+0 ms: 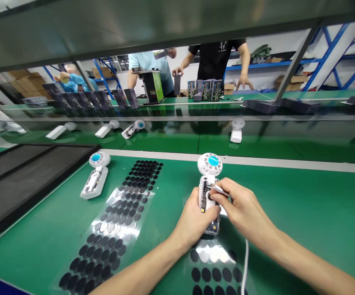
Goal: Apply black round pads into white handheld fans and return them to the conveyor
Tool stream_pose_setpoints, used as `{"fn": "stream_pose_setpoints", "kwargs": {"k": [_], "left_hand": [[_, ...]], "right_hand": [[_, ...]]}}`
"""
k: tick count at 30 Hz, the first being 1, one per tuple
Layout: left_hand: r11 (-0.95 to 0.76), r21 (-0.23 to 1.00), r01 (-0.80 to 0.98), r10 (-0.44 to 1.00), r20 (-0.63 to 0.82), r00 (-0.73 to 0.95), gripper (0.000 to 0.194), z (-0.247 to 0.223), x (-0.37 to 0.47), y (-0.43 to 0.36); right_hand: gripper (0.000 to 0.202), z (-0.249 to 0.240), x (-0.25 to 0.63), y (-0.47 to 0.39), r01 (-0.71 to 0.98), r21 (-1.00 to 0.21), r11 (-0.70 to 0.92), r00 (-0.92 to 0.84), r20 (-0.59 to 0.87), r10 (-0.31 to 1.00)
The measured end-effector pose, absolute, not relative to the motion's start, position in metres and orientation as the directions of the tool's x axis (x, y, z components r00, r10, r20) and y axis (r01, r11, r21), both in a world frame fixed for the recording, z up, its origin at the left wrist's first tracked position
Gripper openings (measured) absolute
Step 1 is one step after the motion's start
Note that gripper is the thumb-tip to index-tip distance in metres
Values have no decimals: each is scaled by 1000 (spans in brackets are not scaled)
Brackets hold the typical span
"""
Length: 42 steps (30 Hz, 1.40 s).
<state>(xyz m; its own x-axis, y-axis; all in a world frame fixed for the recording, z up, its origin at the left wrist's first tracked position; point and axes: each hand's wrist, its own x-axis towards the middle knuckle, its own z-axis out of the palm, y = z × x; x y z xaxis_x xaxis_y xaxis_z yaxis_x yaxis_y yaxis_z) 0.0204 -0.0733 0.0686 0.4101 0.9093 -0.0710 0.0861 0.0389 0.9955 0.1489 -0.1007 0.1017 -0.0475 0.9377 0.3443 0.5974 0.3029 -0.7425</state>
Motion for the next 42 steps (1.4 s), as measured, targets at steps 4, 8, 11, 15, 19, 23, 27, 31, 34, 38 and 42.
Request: {"fn": "stream_pose_setpoints", "kwargs": {"k": [4,8,11,15,19,23,27,31,34,38,42], "left_hand": [[25,998,52,912,-44,408,19,66,19,-73],[22,999,25,917,-30,398,24,64,17,-73],[71,997,12,914,-70,400,30,65,16,-73],[176,982,-69,900,-132,416,34,69,16,-73],[221,957,-189,929,-148,339,27,75,16,-71],[383,891,-243,899,-299,321,30,79,13,-69],[440,860,-259,877,-349,329,33,83,12,-68],[451,862,-232,860,-350,372,36,83,12,-69],[443,877,-186,849,-343,403,38,83,12,-70],[371,914,-166,846,-258,467,39,85,9,-73],[274,959,-77,845,-202,495,39,90,9,-75]], "right_hand": [[17,98,147,-103,564,-752,340,-42,385,922],[22,92,147,-106,513,-748,422,-78,449,890],[25,87,146,-107,478,-740,474,-107,486,867],[31,83,144,-107,419,-761,495,-129,490,862],[23,89,147,-107,455,-763,460,-123,458,881],[12,102,155,-109,538,-828,159,-26,172,985],[22,106,157,-107,511,-851,119,-99,79,992],[18,101,156,-103,311,-941,133,-124,99,987],[15,101,154,-102,208,-972,107,-185,68,980],[18,107,154,-102,282,-952,121,-205,63,977],[29,112,156,-103,419,-896,150,-243,48,969]]}}
